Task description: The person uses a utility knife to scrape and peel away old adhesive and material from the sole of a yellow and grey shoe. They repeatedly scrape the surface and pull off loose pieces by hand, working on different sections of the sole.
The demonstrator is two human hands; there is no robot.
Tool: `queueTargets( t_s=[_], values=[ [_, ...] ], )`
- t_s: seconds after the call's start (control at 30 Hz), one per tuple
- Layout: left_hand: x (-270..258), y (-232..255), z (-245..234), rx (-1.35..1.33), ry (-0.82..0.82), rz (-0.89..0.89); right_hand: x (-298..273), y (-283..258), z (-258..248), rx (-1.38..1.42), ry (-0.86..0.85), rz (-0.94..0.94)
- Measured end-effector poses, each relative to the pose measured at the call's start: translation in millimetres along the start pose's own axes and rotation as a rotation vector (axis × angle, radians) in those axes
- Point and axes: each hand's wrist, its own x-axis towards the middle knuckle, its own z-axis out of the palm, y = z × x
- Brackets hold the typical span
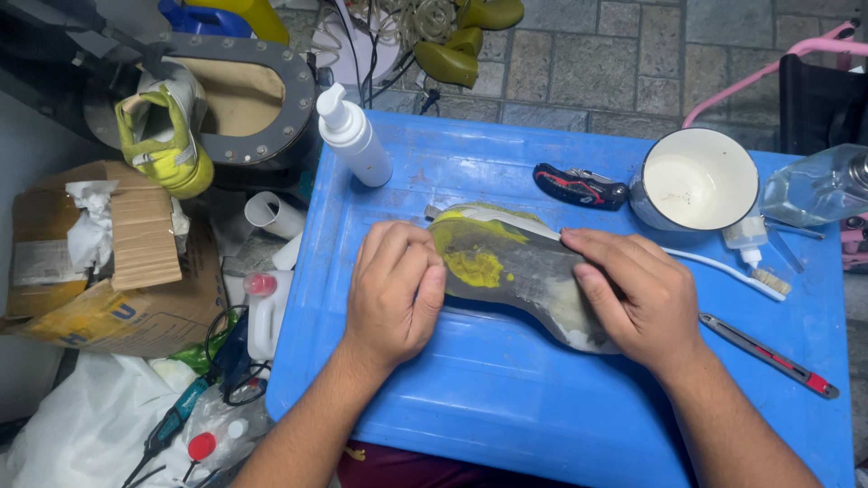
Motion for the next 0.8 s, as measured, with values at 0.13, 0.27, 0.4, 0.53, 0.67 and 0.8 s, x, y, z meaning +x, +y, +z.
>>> queueTargets(
  t_s=[0.13,0.27,0.4,0.53,0.67,0.8],
  values=[
    [5.7,10.9,2.9,0.064,0.026,0.082,-3.9,4.3,-1.7,0.122,0.018,0.072],
    [18.5,22.1,13.0,0.110,-0.061,0.184,-7.8,10.7,-10.8,0.301,-0.001,0.195],
    [24.8,23.7,20.1,0.140,-0.151,0.194,-23.5,12.1,-23.2,0.259,-0.082,0.175],
    [21.9,21.5,18.4,0.088,-0.135,0.165,-41.9,19.2,-33.9,0.274,-0.094,0.173],
    [12.6,27.3,13.4,0.161,-0.118,0.110,-53.2,26.7,-24.0,0.348,-0.010,0.170],
    [13.1,35.5,11.2,0.217,-0.122,0.091,-55.7,32.9,-16.5,0.383,0.026,0.159]
  ],
)
